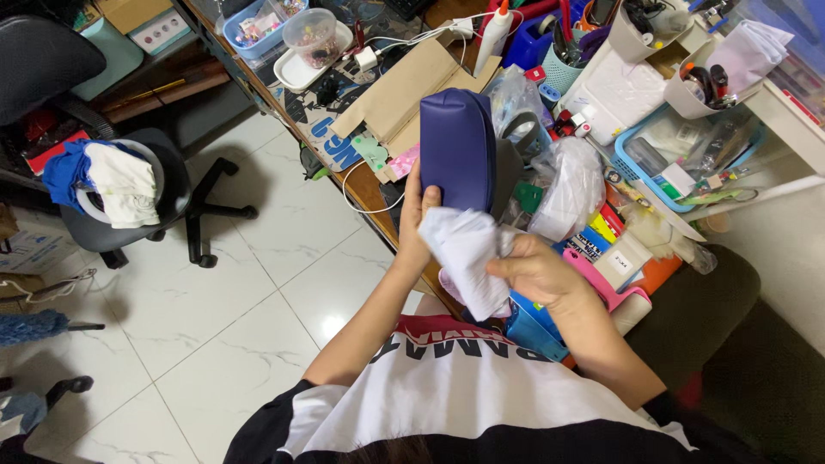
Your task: The person organizes a cluttered desk by placing a folded white cloth into a blue pencil case and zipping it closed. They then move a cardboard box, handle a roll of tape, and wrap a white charging cable around a green cable winder, followed by wrapping another cable around a red winder.
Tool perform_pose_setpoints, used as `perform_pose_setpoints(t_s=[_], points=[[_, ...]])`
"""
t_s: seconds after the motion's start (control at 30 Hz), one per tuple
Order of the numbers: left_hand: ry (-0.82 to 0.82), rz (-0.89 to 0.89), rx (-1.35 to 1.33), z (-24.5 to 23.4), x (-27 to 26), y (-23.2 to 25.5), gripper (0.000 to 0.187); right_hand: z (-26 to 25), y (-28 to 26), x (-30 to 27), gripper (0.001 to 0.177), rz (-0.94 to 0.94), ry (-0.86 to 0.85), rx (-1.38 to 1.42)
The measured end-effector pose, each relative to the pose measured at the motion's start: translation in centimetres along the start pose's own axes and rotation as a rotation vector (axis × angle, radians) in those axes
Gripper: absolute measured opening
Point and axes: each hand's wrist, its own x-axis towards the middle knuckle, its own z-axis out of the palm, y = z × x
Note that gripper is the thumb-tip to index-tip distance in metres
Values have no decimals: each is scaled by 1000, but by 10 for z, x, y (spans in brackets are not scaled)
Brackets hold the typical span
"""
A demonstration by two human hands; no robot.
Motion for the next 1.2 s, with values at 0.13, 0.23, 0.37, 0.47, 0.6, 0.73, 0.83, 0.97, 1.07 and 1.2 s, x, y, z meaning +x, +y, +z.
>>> perform_pose_setpoints(t_s=[0.13, 0.23, 0.37, 0.47, 0.6, 0.73, 0.83, 0.97, 1.07, 1.2], points=[[-150, -9, 112, -18, 2, -3, 61, -11, -29, -7, 41, -28, 84, 40], [-279, -212, 46, -30, -2, -10, 66, -17, -55, -1, 43, -19, 176, 83], [-444, -337, 62, -37, -14, -17, 87, -14, -77, 13, 40, -49, 278, 13], [-547, -294, -8, -28, -21, -23, 117, -1, -59, 30, 40, -18, 297, 6], [-471, -376, 141, -13, -30, -26, 130, 14, -25, 41, 35, -121, 265, -8], [-469, -371, 143, -13, -31, -19, 131, 8, -23, 44, 30, -160, 371, -96], [-489, -380, 128, -18, -30, -12, 127, -3, -37, 46, 28, -130, 439, -45], [-425, -532, 132, -8, -32, -8, 122, -2, -48, 50, 32, -200, 464, 2], [-205, -659, -23, 9, -36, -16, 120, 9, -54, 46, 41, -526, 450, -167], [-72, -555, 48, 15, -43, -45, 119, 39, -33, 27, 42, -837, 842, -1096]])
